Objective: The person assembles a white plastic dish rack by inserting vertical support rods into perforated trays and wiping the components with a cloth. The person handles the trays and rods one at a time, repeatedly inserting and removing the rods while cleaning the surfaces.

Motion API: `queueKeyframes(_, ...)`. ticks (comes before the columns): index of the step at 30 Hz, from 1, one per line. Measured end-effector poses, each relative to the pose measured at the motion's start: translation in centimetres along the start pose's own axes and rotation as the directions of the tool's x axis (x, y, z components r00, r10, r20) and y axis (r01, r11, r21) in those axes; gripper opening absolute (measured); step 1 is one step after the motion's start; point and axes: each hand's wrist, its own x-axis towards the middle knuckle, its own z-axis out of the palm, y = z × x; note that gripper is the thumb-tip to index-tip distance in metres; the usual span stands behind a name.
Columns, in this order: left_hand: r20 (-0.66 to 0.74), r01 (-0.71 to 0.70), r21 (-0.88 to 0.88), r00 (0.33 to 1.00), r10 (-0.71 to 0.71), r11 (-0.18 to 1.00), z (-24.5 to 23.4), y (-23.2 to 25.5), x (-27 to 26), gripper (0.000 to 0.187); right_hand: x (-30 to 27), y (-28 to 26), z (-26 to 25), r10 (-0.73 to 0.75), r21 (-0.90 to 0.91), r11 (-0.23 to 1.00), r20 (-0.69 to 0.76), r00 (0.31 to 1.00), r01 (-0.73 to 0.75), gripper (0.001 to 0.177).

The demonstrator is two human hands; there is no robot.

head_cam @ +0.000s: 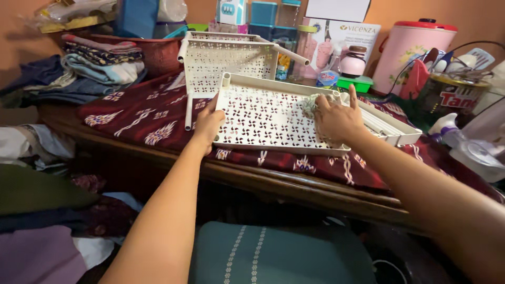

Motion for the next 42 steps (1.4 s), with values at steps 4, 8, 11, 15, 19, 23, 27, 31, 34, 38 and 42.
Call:
queueKeyframes(4,-0.016,-0.029,0.01,0.999,0.029,1.0,-0.1,-0.4,0.5,0.067,-0.9,-2.0,-0.3,0.011,0.008,1.0,-0.153,0.988,-0.01,0.047)
queueKeyframes(8,-0.013,-0.001,-0.013,1.0,0.001,1.0,0.1,-0.9,1.1,0.066,-2.5,-2.5,-1.4,0.025,-0.039,0.999,-0.004,1.0,-0.026,0.043)
queueKeyframes(11,-0.019,0.027,-0.028,0.999,-0.027,0.999,0.0,-1.2,1.4,0.067,-3.3,-2.8,-2.7,0.041,-0.017,0.999,0.032,0.999,-0.04,0.038)
queueKeyframes(15,-0.025,0.009,-0.038,1.0,-0.01,0.999,-0.2,-2.1,2.0,0.066,-4.9,-3.7,-4.0,0.111,0.037,0.993,0.097,0.989,-0.115,0.044)
queueKeyframes(19,-0.032,-0.048,-0.054,0.998,0.047,0.997,0.0,-3.3,3.2,0.063,-5.8,-6.0,-4.6,0.181,0.153,0.97,0.067,0.981,-0.19,0.055)
queueKeyframes(23,-0.125,0.07,0.029,0.99,-0.066,0.997,-0.1,-4.6,4.2,0.062,-4.8,-11.0,-4.7,0.069,0.345,0.935,0.057,0.996,-0.085,0.082)
queueKeyframes(27,-0.066,0.016,0.004,0.998,-0.016,1.0,-0.4,-5.0,5.3,0.061,-3.7,-14.7,-4.9,-0.176,0.433,0.878,-0.102,0.979,0.203,0.065)
queueKeyframes(31,0.001,0.098,-0.038,0.995,-0.098,0.994,-1.1,-5.4,5.6,0.057,-3.4,-13.6,-5.0,-0.306,0.469,0.802,-0.21,0.929,0.37,0.058)
queueKeyframes(34,0.029,0.234,-0.048,0.972,-0.233,0.971,-1.5,-4.7,5.9,0.049,-3.6,-9.9,-5.3,-0.281,0.344,0.898,-0.033,0.959,0.275,0.062)
queueKeyframes(38,0.143,0.344,-0.051,0.932,-0.334,0.938,-1.0,-3.4,5.7,0.049,-4.4,-5.3,-5.0,-0.307,0.285,0.909,-0.035,0.951,0.304,0.053)
queueKeyframes(42,0.132,0.431,-0.151,0.901,-0.414,0.89,-1.3,-2.5,5.2,0.089,-3.6,-3.6,-5.3,-0.24,0.378,0.87,-0.236,0.942,0.317,0.041)
